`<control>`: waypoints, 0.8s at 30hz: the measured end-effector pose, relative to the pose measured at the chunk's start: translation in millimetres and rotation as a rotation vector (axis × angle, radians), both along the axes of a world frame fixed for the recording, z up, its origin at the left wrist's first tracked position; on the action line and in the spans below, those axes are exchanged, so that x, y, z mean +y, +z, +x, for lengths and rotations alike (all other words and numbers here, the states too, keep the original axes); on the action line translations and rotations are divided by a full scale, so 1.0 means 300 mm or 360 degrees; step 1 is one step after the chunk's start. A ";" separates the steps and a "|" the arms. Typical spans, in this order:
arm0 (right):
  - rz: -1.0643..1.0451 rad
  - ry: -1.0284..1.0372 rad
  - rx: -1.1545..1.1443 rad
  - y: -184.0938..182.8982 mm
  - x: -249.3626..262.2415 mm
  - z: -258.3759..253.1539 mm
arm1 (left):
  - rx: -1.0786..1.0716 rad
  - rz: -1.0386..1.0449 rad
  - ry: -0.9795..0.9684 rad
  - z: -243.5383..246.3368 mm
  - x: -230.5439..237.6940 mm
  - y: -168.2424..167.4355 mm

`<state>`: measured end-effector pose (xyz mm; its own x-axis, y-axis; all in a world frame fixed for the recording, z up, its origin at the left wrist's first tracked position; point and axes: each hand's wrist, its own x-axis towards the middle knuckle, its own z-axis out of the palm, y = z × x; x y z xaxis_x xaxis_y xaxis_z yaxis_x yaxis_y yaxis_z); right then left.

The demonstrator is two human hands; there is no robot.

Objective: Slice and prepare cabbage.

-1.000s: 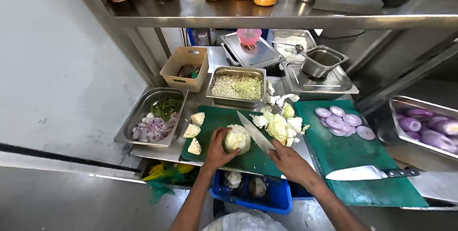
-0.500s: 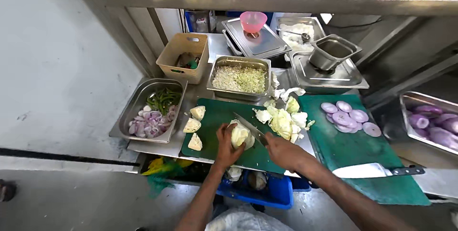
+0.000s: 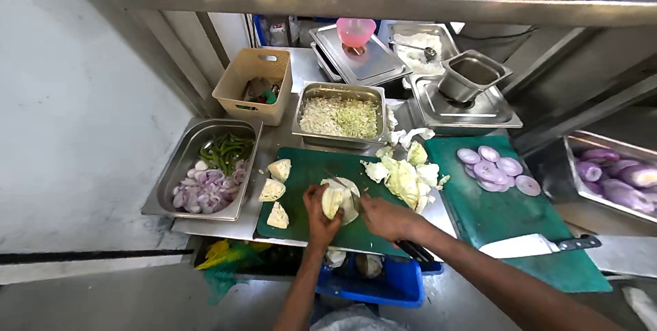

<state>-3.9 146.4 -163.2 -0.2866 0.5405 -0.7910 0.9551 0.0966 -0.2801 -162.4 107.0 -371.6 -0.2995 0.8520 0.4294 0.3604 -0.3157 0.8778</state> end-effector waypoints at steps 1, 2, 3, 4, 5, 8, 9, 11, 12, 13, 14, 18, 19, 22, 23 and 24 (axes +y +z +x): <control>-0.0022 0.0012 -0.0013 0.026 -0.004 0.011 | 0.0008 0.0013 0.0028 0.001 0.005 0.001; -0.0038 0.0022 -0.0033 0.035 -0.009 0.015 | 0.0017 0.0023 0.0048 0.000 0.006 0.000; -0.0051 0.0015 -0.0048 0.026 -0.016 0.011 | 0.0018 0.0016 0.0055 0.001 -0.001 -0.005; -0.0038 0.0001 -0.0051 0.000 -0.017 -0.001 | 0.0002 0.0009 0.0062 0.003 0.002 -0.011; -0.0007 -0.0020 -0.0032 -0.041 -0.018 -0.021 | -0.0012 -0.0004 0.0069 0.001 0.006 -0.016; 0.0070 -0.0043 0.0053 -0.121 -0.012 -0.054 | -0.0043 -0.0016 0.0055 -0.006 0.030 -0.007; 0.0068 -0.0022 0.0063 -0.114 -0.018 -0.046 | -0.0046 -0.0031 0.0061 -0.006 0.025 -0.003; 0.0020 -0.0006 0.0053 -0.068 -0.039 -0.012 | -0.0051 -0.0061 0.0076 -0.008 0.018 0.003; -0.0008 -0.0003 0.0030 -0.047 -0.044 -0.003 | -0.0053 -0.0064 0.0086 -0.012 0.027 0.004; -0.0021 -0.0015 0.0019 -0.058 -0.060 -0.005 | -0.0063 -0.0078 0.0096 -0.010 0.023 -0.001; -0.0012 -0.0053 0.0036 -0.096 -0.078 -0.015 | -0.0085 -0.0101 0.0095 -0.005 0.016 -0.007; 0.0137 -0.0277 0.0180 -0.288 -0.127 -0.071 | -0.0139 -0.0130 0.0079 -0.012 0.029 0.004; 0.0117 -0.0293 0.0176 -0.295 -0.150 -0.061 | -0.0153 -0.0133 0.0084 -0.014 0.025 0.004; 0.0045 -0.0363 0.0101 -0.315 -0.298 0.008 | -0.0211 -0.0153 0.0107 -0.006 0.022 0.003; 0.0038 -0.0393 0.0074 -0.327 -0.357 0.035 | -0.0241 -0.0156 0.0103 -0.008 0.019 0.000; 0.0035 -0.0428 0.0052 -0.345 -0.408 0.061 | -0.0277 -0.0173 0.0086 -0.014 0.011 -0.003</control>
<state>14.5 24.0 -266.6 -0.1557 0.6175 -0.7710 0.9377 -0.1530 -0.3118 -166.5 110.3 -372.5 -0.4077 0.8712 0.2736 0.2141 -0.2001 0.9561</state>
